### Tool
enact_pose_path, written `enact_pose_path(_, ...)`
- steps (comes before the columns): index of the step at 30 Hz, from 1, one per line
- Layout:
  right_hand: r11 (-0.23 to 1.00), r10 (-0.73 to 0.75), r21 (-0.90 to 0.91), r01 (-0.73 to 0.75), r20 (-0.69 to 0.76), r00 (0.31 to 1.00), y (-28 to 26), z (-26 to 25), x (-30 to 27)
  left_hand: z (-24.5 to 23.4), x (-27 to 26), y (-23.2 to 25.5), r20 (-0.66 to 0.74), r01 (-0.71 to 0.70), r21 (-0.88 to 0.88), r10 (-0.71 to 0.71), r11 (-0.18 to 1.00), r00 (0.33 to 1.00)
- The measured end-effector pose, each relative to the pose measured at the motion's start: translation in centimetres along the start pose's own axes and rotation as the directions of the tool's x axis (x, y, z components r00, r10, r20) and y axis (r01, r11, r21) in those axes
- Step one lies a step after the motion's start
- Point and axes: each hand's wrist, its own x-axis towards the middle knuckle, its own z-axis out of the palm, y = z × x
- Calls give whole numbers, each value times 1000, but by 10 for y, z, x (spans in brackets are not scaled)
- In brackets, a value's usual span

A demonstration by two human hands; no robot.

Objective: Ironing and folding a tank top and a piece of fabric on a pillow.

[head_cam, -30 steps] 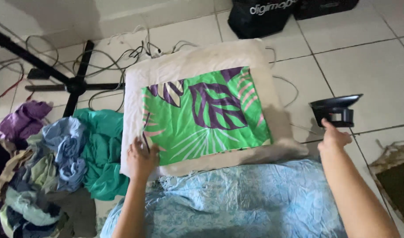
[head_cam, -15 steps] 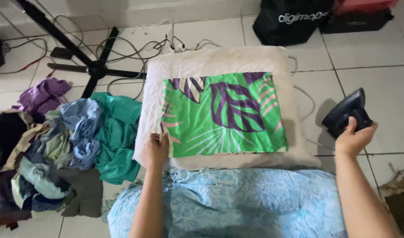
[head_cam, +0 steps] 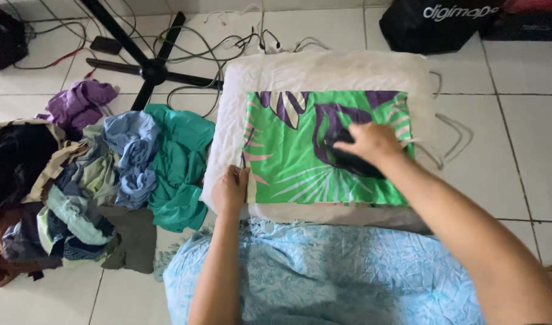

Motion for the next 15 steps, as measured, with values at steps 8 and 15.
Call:
enact_pose_path(8,995,65,-73,-63,24,998,9,25,6,1,7,-1,16,23,-10,-23,1000,1000)
enact_pose_path(15,938,291,-175,-300,-76,954,75,22,-3,2,7,-5,-9,7,-48,-8,999,1000)
